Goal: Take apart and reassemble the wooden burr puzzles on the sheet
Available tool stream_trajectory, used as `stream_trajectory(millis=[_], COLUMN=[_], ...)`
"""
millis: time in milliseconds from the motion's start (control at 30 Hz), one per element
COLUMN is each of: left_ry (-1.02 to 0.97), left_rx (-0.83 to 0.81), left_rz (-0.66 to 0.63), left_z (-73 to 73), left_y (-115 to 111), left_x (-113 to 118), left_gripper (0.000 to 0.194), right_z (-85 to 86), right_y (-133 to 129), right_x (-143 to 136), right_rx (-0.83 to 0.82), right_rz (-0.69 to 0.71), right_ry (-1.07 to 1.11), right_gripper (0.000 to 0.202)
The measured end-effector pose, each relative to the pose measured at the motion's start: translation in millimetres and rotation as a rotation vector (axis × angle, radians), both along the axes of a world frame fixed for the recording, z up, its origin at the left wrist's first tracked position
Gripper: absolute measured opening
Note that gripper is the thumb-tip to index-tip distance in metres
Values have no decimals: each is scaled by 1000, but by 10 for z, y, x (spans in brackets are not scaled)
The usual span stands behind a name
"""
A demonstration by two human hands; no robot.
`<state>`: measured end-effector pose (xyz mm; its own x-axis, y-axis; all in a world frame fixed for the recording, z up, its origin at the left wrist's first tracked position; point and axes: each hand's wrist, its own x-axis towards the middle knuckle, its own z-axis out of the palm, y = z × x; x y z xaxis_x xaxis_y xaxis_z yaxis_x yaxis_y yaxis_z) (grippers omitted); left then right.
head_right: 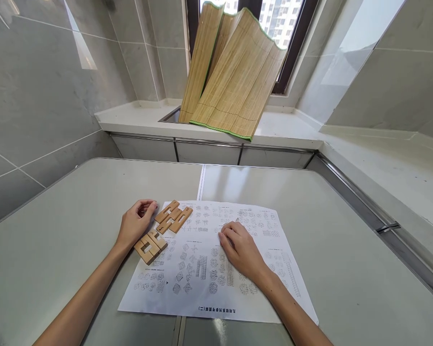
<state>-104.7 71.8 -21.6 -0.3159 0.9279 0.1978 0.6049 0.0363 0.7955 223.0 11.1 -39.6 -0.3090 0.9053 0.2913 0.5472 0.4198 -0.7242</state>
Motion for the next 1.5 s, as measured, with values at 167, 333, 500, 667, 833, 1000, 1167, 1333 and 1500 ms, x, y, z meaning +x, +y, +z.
stream_trajectory(millis=[167, 333, 500, 667, 833, 1000, 1167, 1333, 1500], left_ry=[12, 11, 20, 39, 74, 157, 289, 431, 518], left_rx=[-19, -19, -26, -33, -36, -68, -80, -72, -95], left_rz=[-21, -18, -20, -20, -26, -121, -322, -432, -430], left_z=[4, -20, -13, 11, 13, 84, 219, 278, 302], left_y=[-25, -22, -22, -39, -44, -64, -127, -158, -174], left_x=[6, -1, 3, 16, 22, 1, -2, 43, 60], left_gripper=[34, 33, 31, 32, 34, 35, 36, 40, 40], right_z=[16, 4, -16, -12, -7, -5, -12, -24, -30], right_y=[-5, -6, -2, 0, 1, 1, -1, 0, 7], right_x=[-12, -10, -4, -9, -8, -9, -7, 4, 4], right_rx=[-13, -8, -3, -22, -21, -11, -20, -13, -2], right_rz=[-8, -12, -10, -4, -4, -6, -7, -1, 3], right_ry=[-7, -11, -26, -10, -9, -20, -20, -24, -23], right_gripper=[33, 33, 33, 34, 36, 36, 35, 34, 35])
